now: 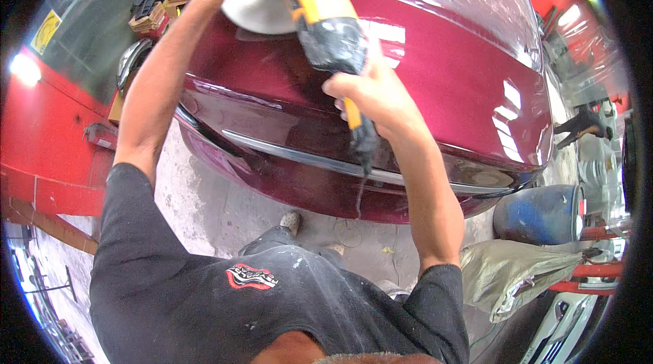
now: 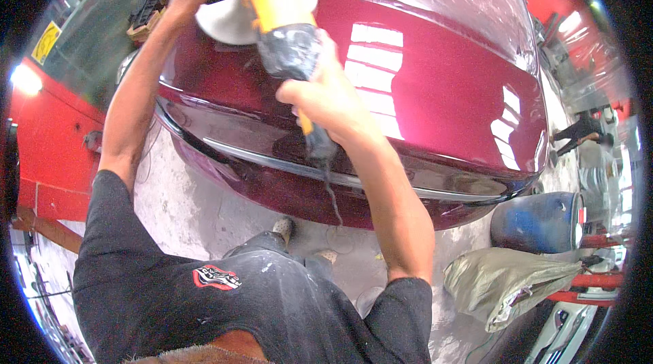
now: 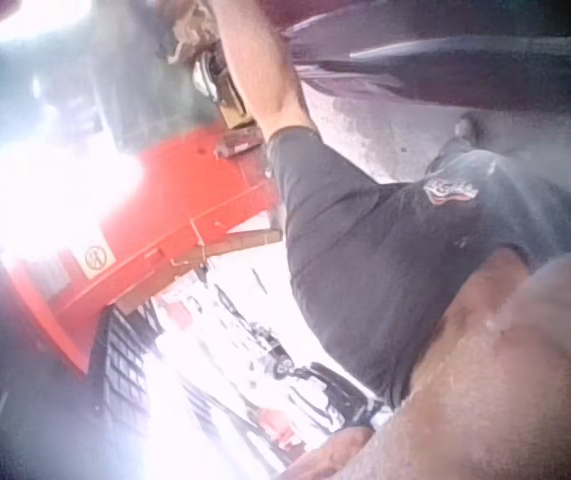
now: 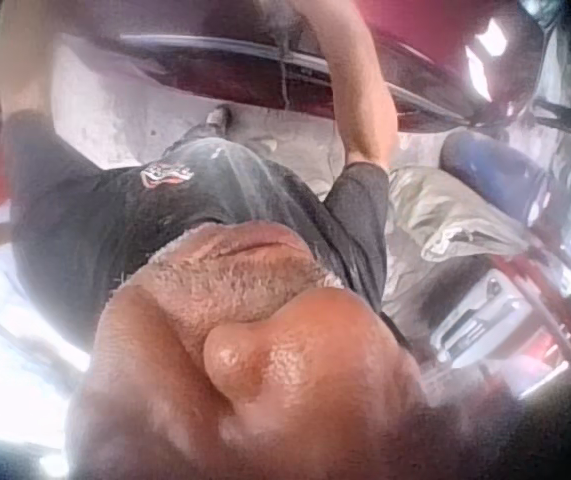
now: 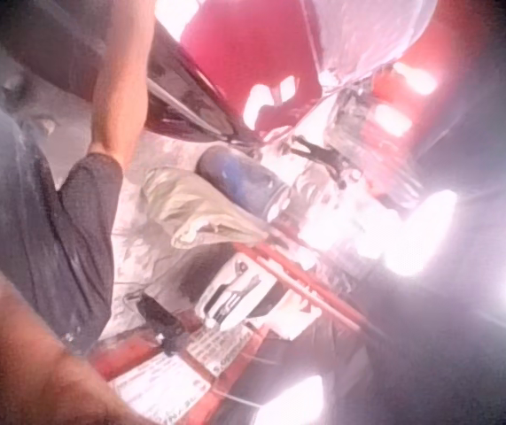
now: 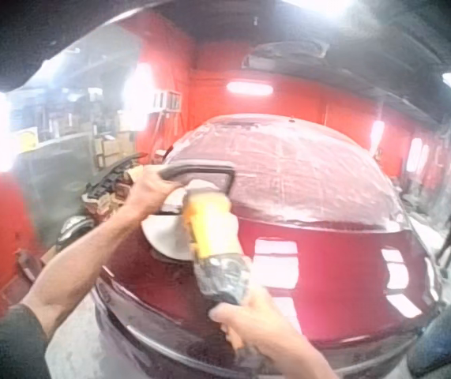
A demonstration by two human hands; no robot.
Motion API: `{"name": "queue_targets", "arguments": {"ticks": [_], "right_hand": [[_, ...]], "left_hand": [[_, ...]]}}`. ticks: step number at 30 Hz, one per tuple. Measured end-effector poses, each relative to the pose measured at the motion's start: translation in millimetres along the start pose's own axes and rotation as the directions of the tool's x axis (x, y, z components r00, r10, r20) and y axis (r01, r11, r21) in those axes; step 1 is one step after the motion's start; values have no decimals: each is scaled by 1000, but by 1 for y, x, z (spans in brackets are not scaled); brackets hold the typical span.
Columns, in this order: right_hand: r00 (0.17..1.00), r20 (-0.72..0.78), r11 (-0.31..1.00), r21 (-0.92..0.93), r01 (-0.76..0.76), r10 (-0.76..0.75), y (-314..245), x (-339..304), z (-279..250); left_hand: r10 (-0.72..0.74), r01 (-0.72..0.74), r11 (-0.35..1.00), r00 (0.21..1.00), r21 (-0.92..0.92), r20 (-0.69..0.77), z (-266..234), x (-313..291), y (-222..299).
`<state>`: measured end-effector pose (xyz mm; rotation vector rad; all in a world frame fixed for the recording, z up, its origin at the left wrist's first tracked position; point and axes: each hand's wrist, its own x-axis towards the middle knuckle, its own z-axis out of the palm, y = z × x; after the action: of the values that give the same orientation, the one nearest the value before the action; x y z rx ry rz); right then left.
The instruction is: The person uses a yellow electric polisher with a white pad to buff the rear trunk of a maroon car. They move the tool across the surface in overlapping passes, then wipe the area with a white cloth to remove residue. The process is repeated on different sections of the trunk.
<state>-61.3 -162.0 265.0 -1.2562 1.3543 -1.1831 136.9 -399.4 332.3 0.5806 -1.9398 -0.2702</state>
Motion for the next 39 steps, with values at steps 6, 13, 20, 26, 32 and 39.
{"name": "queue_targets", "arguments": {"ticks": [6, 13, 20, 26, 32, 39], "right_hand": [[990, 104, 994, -48, 102, -97, -9, 26, 20], [996, 77, 998, -30, 49, -47, 3, -33, -60], [999, -42, 999, 45, 3, -1, 31, -124, -206], [990, -140, 990, 137, 33, -13, 55, -186, -353], [953, -301, 990, 143, 7, 37, 79, -225, -480], [927, -375, 994, 96, 42, -3, 91, -228, -581]], "left_hand": [[-192, 175, 973, 975, -149, -112, -34, -14, -1], [-326, 326, 945, 945, 27, 2, 27, 0, 69], [-219, 226, 971, 972, -82, 83, 183, 16, 178], [-66, 83, 993, 979, -80, 195, 338, 55, 268], [62, -36, 992, 974, -122, 218, 497, 94, 336], [6, -15, 999, 970, 34, 245, 629, 149, 368]]}}
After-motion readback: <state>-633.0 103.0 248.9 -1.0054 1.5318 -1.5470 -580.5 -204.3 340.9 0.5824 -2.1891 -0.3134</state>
